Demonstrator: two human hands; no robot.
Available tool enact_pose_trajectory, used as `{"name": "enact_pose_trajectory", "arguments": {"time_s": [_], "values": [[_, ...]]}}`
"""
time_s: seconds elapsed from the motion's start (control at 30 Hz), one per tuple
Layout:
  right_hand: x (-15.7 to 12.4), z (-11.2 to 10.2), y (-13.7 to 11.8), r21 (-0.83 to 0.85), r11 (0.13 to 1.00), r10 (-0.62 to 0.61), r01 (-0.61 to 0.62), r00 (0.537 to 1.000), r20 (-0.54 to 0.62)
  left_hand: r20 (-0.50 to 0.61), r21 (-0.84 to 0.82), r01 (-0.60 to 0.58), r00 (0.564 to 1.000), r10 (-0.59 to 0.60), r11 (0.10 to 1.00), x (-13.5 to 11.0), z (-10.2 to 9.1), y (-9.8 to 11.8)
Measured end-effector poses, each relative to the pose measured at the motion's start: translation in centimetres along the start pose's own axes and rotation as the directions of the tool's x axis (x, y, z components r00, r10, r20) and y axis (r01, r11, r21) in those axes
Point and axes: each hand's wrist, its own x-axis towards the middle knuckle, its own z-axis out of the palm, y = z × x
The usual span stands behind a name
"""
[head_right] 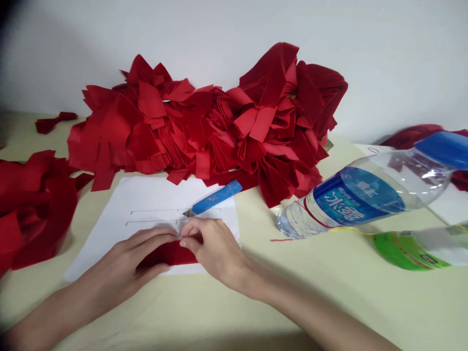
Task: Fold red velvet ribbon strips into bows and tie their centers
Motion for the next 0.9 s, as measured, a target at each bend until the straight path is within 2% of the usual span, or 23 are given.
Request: {"name": "enact_pose_trajectory", "arguments": {"time_s": [0.1,0.4,0.57,0.9], "values": [[0.3,0.5,0.0,-0.044,0.999,0.025,-0.026,0.999,-0.019,-0.001,-0.022,0.017,1.0,-0.017,1.0,0.0,-0.1,0.3],[0.0,1.4,-0.4,-0.168,0.986,-0.005,0.0,0.999,-0.034,-0.02,-0.095,0.015,1.0,-0.017,0.995,0.2,0.0,0.3],[0.0,1.5,-0.2,-0.171,0.985,-0.02,0.014,0.999,-0.036,-0.037,-0.087,-0.006,0.999,0.003,0.996,0.0,0.0,0.3],[0.1,1.4,-0.7,-0.114,0.993,-0.028,0.026,0.999,-0.02,-0.021,-0.149,0.025,0.999,-0.028,0.989,0.2,-0.1,0.4]]}}
